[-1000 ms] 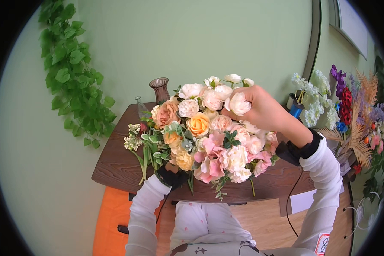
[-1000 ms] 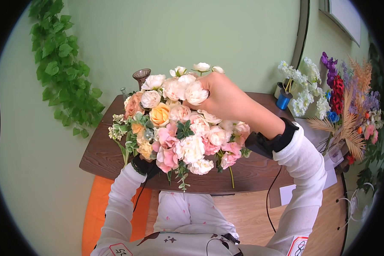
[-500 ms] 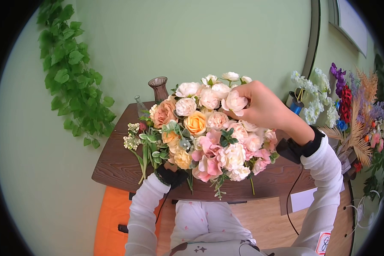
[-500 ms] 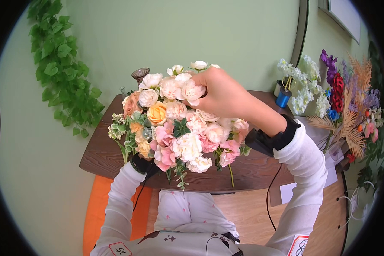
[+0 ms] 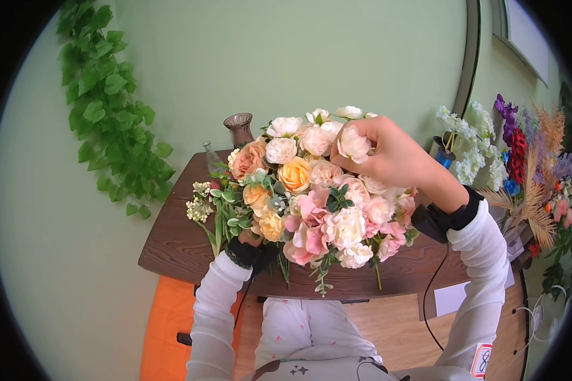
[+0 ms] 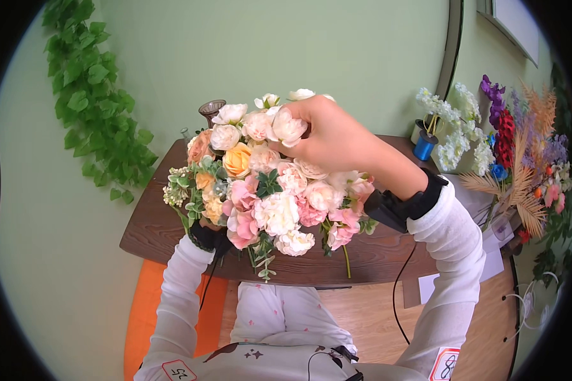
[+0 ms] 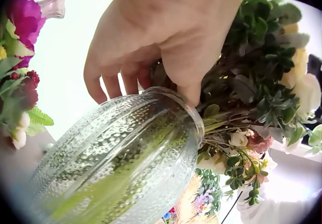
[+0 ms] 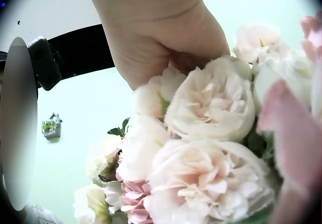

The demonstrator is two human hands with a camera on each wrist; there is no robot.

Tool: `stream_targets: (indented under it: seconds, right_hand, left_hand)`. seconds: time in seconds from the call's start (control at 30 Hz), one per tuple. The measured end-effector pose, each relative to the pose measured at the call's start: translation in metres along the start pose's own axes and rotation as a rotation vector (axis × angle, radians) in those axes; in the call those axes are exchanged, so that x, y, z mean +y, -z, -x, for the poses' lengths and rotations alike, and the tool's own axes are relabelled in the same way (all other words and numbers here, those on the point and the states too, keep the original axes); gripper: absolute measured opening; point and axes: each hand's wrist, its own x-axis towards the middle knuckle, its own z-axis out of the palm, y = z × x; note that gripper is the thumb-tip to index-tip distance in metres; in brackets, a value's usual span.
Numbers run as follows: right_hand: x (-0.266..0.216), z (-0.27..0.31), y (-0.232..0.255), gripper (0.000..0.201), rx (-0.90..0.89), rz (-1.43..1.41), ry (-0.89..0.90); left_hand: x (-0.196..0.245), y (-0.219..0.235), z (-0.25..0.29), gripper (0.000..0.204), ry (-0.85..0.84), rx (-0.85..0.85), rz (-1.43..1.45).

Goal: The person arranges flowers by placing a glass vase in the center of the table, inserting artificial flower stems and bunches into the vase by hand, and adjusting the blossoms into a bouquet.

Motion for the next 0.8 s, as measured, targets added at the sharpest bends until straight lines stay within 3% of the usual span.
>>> stream_targets:
  seconds: [0.33,0.53,0.73,0.8]
  right_hand:
    - [-0.002,0.004,0.006,0.01,-0.031,0.059,-0.108]
    - [0.014,0.006,0.0,0.014,0.017,0.052,-0.015]
    - [0.011,0.005,0.001,0.01,-0.046,0.065,-0.002]
    - [0.009,0.006,0.003,0.008,-0.002,0.005,-0.088]
  left_hand:
    - [-0.002,-0.007,0.008,0.064,0.012,-0.057,0.103]
    - [-0.005,-0.007,0.0,0.063,0.026,-0.093,0.166]
    - [-0.002,-0.009,-0.001,0.063,0.04,-0.128,0.216]
    - [0.0,-0.008,-0.002,0.062,0.042,-0.136,0.229]
